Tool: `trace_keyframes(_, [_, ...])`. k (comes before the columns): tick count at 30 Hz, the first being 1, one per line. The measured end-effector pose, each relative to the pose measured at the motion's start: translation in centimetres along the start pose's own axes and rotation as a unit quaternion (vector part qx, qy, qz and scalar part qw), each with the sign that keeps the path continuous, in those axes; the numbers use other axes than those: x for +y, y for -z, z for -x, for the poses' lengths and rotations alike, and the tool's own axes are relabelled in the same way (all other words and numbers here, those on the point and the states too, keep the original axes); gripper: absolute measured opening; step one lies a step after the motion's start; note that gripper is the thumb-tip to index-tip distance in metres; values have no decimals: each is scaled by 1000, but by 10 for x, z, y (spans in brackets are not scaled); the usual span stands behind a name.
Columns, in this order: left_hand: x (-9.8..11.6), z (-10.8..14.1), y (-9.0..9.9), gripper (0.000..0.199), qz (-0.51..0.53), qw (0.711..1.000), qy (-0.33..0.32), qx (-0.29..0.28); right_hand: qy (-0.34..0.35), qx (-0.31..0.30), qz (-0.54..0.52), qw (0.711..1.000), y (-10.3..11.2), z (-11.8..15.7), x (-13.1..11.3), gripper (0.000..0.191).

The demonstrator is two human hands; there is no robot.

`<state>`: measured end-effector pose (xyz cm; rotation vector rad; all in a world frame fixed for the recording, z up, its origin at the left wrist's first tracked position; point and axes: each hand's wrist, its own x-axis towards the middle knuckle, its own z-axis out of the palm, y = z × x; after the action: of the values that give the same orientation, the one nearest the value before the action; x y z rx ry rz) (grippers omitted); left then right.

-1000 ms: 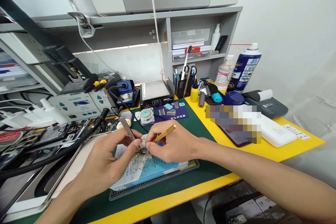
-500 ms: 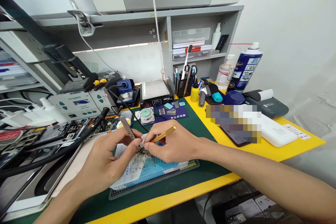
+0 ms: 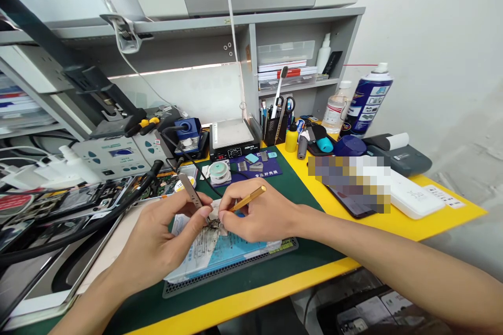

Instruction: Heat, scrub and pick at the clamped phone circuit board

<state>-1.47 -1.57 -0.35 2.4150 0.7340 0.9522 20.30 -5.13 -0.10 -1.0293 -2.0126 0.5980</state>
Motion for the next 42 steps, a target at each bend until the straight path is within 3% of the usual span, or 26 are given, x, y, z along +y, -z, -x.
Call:
trace_keyframes(30, [0,-1,0,8,5,1000,-2,0,18,9,0,1000,-2,1,0,11])
trace_keyframes(42, [0,-1,-1,8,0,1000,-3,0,-7,6,-12,1000,-1,1,-2,10])
